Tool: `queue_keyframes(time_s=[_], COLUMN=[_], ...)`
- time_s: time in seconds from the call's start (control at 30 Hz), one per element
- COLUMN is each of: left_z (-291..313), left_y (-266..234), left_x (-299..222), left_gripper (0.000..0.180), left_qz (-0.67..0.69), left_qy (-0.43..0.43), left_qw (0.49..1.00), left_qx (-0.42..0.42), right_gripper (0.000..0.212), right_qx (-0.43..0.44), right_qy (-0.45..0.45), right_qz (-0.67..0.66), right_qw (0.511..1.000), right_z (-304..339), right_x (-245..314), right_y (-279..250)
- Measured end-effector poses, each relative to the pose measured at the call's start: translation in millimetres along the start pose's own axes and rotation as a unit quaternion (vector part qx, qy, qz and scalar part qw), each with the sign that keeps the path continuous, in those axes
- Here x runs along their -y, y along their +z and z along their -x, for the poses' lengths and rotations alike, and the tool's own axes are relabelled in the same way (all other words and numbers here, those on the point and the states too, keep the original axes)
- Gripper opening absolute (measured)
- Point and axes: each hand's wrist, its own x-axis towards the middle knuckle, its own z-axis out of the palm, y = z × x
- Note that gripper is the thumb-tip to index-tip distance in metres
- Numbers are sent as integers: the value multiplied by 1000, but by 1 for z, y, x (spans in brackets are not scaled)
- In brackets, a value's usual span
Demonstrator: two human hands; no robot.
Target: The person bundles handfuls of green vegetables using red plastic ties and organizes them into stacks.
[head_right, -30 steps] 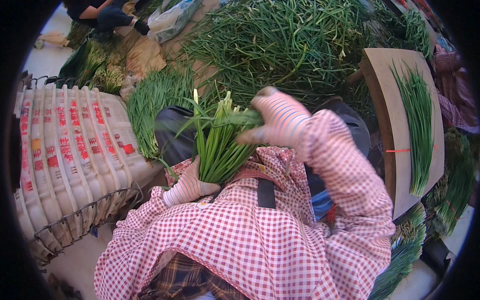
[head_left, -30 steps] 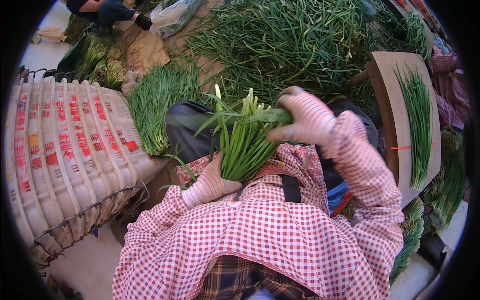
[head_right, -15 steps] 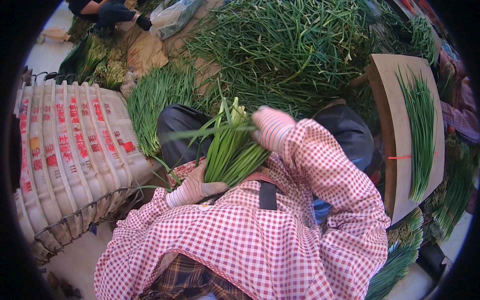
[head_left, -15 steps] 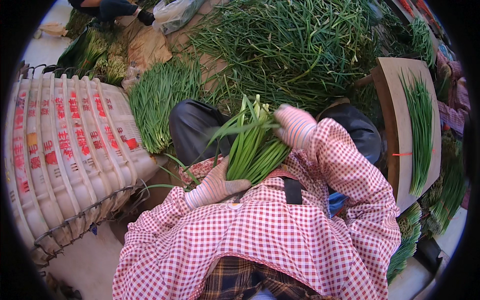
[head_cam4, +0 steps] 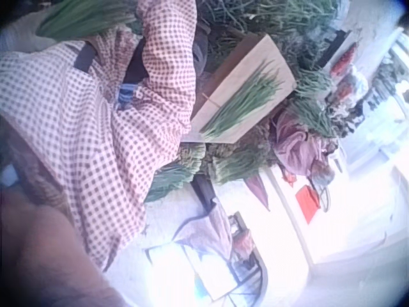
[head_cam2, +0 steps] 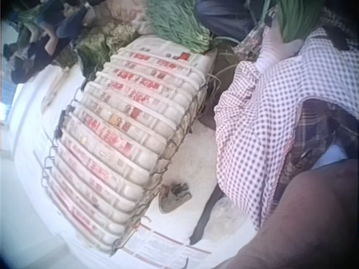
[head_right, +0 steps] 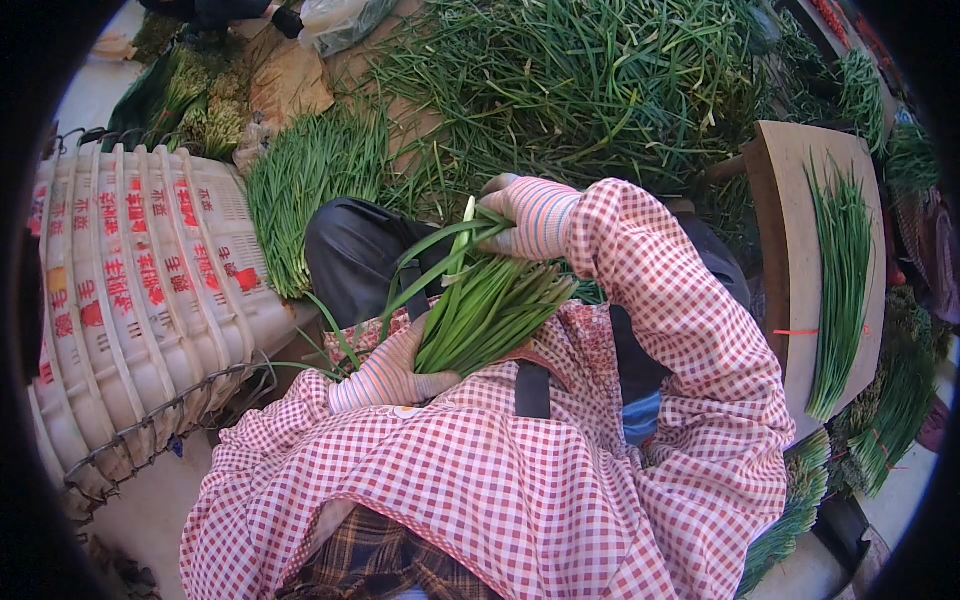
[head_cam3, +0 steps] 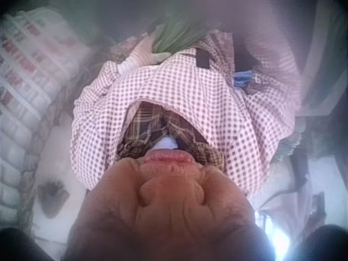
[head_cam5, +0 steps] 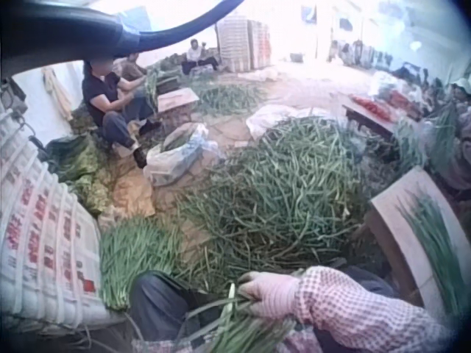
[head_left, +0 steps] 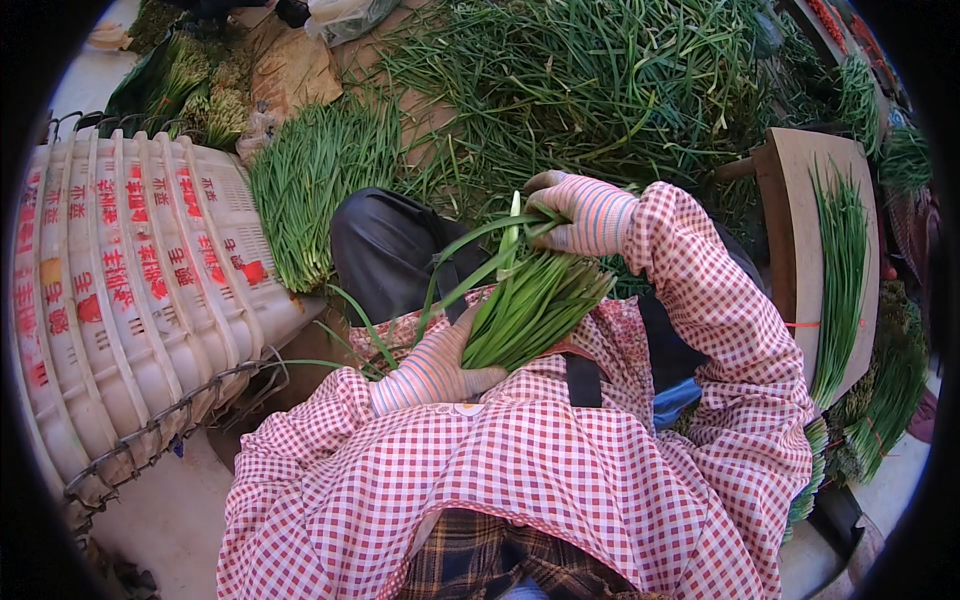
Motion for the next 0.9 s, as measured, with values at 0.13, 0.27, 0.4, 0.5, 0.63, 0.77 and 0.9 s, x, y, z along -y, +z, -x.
queue_keyframes(time_s=[0.13, 0.27, 0.4, 0.5, 0.63, 0.77, 0.9], left_z=[3, 12, 14, 12, 14, 13, 14], left_y=[1, -12, -25, -19, -3, 1, 2], left_x=[10, 3, 10, 16, 23, 23, 23], left_gripper=[89, 89, 81, 66, 58, 57, 57], left_qz=[126, 317, 387, 418, 507, 528, 520], left_qy=[-2, -16, 12, -14, -45, -21, -42], left_qw=[992, 947, 918, 906, 860, 846, 851], left_qx=[11, 39, 89, 62, -43, -62, -65], right_gripper=[16, 26, 34, 34, 29, 29, 32], right_qx=[-121, -306, -124, -159, -176, -236, -250], right_qy=[-8, 77, 36, -42, -56, -27, -55], right_qz=[24, -202, -517, -536, -614, -656, -538], right_qw=[992, 927, 846, 828, 768, 716, 803], right_z=[-1, 3, 36, 17, 10, 53, 91], right_x=[-21, -100, -44, -15, -14, -29, -45], right_y=[-1, -23, 5, 54, 49, 4, -4])
